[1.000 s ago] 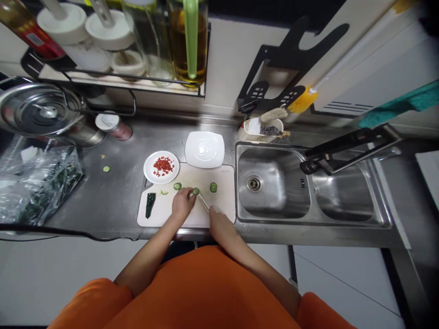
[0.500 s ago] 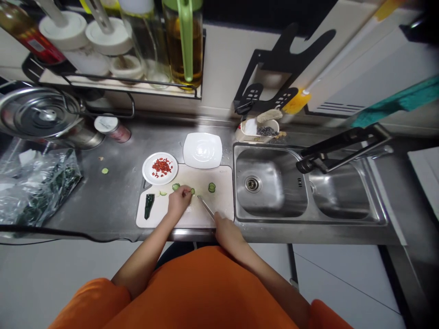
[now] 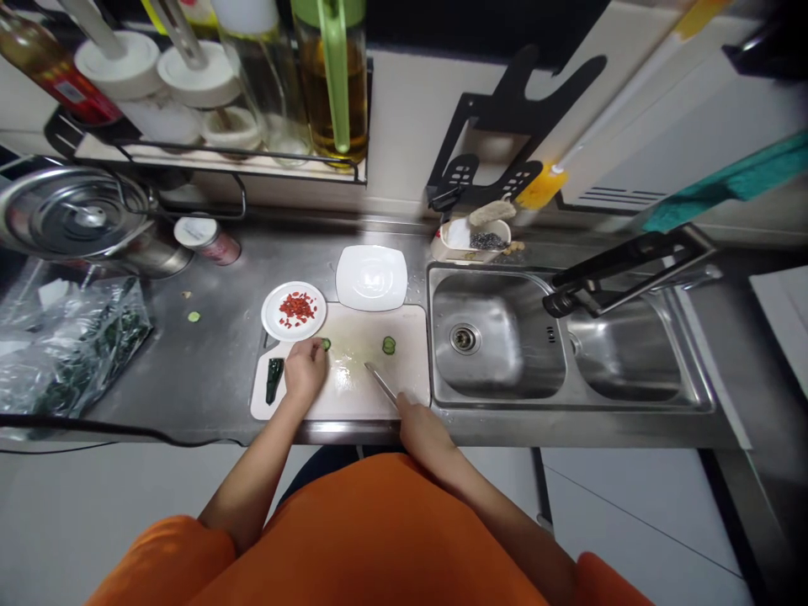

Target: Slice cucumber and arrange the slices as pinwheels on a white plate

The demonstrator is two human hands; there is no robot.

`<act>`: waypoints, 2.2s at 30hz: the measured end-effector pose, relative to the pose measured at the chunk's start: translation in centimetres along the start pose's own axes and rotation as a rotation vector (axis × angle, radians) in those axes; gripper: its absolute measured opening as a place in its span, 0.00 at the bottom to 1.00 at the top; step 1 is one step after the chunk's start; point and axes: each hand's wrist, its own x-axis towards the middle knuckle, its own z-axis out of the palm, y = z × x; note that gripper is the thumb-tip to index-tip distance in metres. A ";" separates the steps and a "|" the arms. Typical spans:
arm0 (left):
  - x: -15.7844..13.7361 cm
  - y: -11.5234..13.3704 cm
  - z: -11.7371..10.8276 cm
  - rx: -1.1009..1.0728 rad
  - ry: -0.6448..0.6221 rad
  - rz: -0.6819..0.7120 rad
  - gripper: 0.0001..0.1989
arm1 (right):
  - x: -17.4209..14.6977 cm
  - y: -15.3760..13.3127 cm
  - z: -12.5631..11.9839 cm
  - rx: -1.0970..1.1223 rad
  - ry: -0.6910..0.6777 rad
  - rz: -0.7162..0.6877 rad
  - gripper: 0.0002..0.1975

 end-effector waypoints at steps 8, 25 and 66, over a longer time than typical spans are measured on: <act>1.4 5.8 3.6 -0.102 -0.454 0.359 0.15 | -0.4 0.4 0.8 0.004 0.008 0.012 0.20; 2.1 7.9 6.2 -0.052 -0.570 0.386 0.11 | -0.5 0.6 0.8 0.021 -0.011 0.023 0.21; 3.3 9.4 7.2 0.184 -0.618 0.333 0.09 | -0.5 0.6 0.8 0.030 -0.012 0.015 0.22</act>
